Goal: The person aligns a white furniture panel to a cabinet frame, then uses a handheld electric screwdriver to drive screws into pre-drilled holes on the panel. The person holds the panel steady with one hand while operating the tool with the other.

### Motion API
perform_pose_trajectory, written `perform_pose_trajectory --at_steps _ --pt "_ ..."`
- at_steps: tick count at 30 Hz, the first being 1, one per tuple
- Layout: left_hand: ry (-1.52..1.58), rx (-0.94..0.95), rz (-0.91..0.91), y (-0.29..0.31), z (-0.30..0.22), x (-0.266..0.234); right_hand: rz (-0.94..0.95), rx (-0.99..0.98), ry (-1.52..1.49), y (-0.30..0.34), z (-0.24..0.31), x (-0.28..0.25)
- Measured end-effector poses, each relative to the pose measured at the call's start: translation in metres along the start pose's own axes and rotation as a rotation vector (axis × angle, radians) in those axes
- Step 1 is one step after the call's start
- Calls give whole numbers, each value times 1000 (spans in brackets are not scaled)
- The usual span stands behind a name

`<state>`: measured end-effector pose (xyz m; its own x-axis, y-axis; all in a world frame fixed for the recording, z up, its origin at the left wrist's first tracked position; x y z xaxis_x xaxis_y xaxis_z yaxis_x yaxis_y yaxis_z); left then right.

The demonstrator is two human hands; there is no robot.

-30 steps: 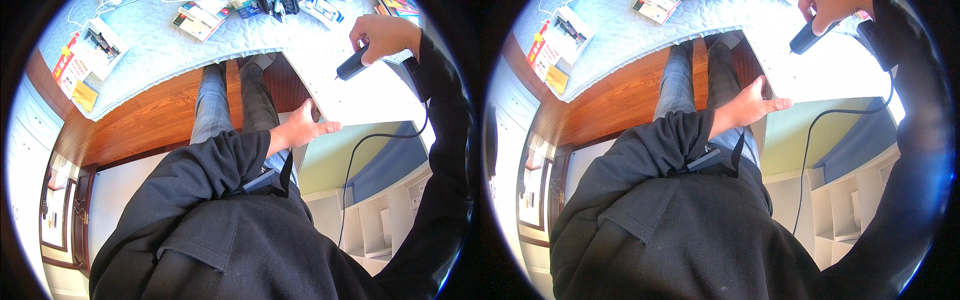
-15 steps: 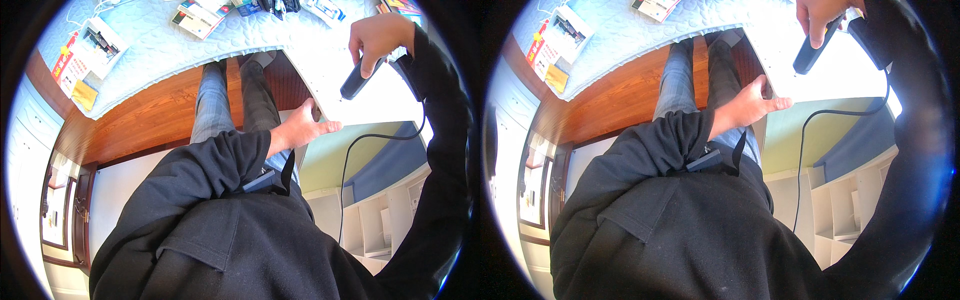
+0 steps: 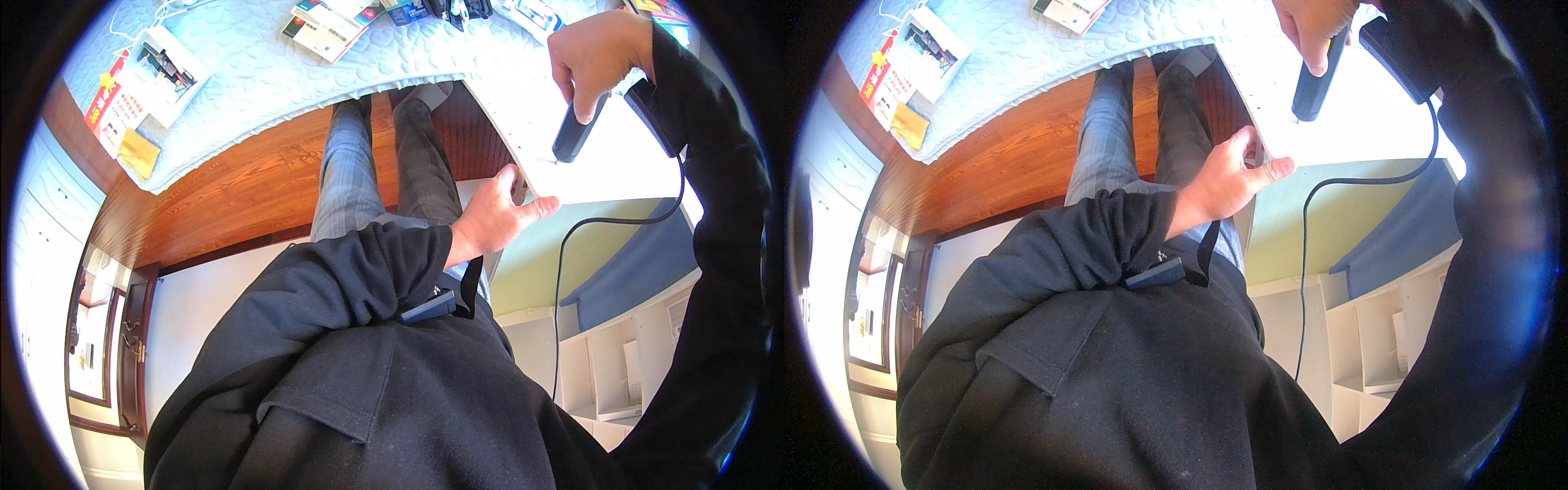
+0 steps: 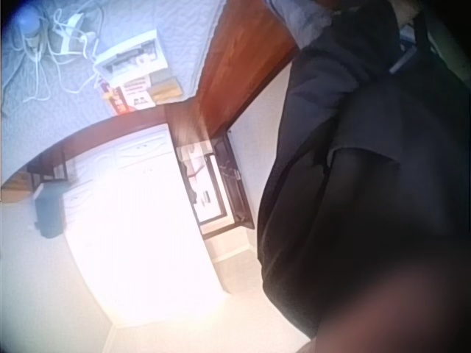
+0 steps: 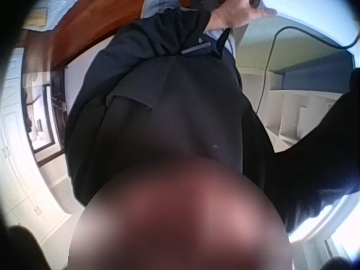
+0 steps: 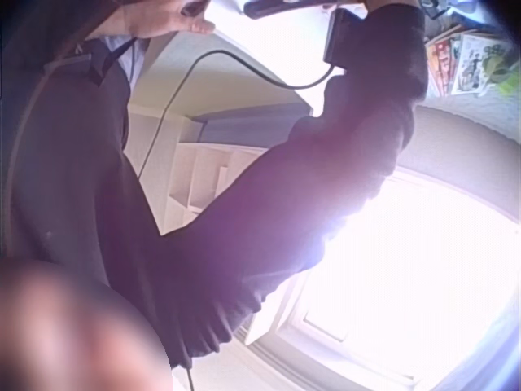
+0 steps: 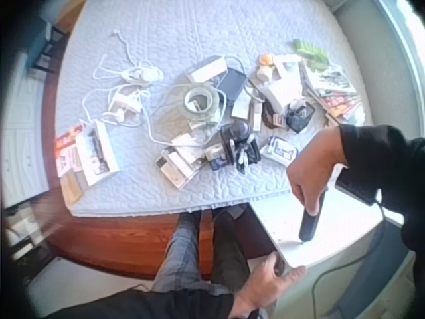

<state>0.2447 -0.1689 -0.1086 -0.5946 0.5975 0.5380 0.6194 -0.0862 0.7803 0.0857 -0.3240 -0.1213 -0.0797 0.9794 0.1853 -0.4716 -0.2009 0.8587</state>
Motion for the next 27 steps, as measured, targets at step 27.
perform_pose_trajectory --at_steps 27 --pt "-3 71 -112 4 8 2 107 26 -113 4 -6 11"
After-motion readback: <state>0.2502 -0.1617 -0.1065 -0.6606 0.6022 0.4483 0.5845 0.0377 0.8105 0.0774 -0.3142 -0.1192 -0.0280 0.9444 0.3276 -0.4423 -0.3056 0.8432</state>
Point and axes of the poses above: each hand's wrist, its own y-axis away from the middle knuckle, its own x-axis out of the palm, z = x × y, the point moved 8 cm from there along -y, towards the middle knuckle, and after that the axes turned 11 degrees about -x, right-handed, at the moved point
